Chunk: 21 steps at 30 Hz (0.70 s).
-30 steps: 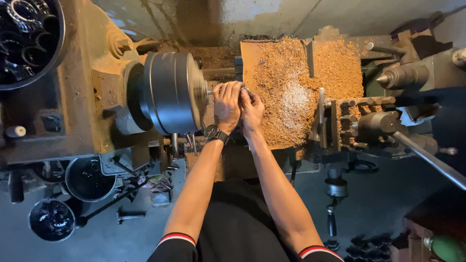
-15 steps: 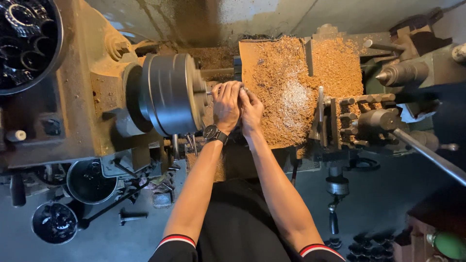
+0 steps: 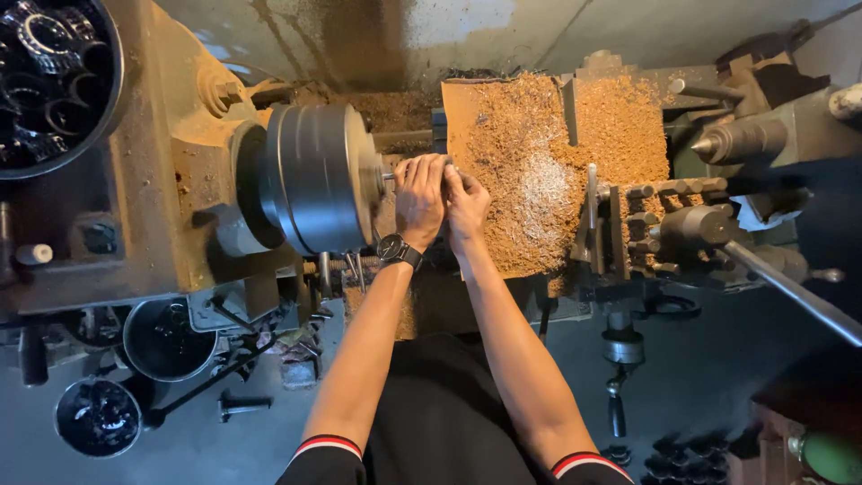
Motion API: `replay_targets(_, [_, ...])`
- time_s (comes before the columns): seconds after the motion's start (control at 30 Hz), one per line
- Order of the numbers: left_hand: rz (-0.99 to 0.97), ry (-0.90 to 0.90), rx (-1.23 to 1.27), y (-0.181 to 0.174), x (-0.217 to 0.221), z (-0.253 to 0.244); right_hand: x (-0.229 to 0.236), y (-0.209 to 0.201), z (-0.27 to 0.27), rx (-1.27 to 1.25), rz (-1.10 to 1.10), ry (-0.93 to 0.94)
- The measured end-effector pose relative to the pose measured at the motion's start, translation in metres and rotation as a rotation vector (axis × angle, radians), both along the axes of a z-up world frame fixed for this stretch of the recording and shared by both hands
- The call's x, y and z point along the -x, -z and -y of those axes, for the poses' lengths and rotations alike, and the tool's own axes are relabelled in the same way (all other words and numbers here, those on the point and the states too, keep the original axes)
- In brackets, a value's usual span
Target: The person repeatedly picks up small metal rings from a container and places them onto a rotating spindle of a lathe machine. They then remove the rings and return them to the container, repeating this cycle multiple times.
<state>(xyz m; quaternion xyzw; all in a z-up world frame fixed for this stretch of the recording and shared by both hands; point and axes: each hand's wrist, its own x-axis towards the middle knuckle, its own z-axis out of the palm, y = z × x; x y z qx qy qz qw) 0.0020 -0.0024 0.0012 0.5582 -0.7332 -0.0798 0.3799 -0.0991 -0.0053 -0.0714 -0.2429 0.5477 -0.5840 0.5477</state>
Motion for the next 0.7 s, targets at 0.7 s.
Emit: replay_targets(0.7, [-0.065,-0.003,0.044,-0.002,0.002,0.001,0.003,0.038,0.001,0.060,0.115,0.030])
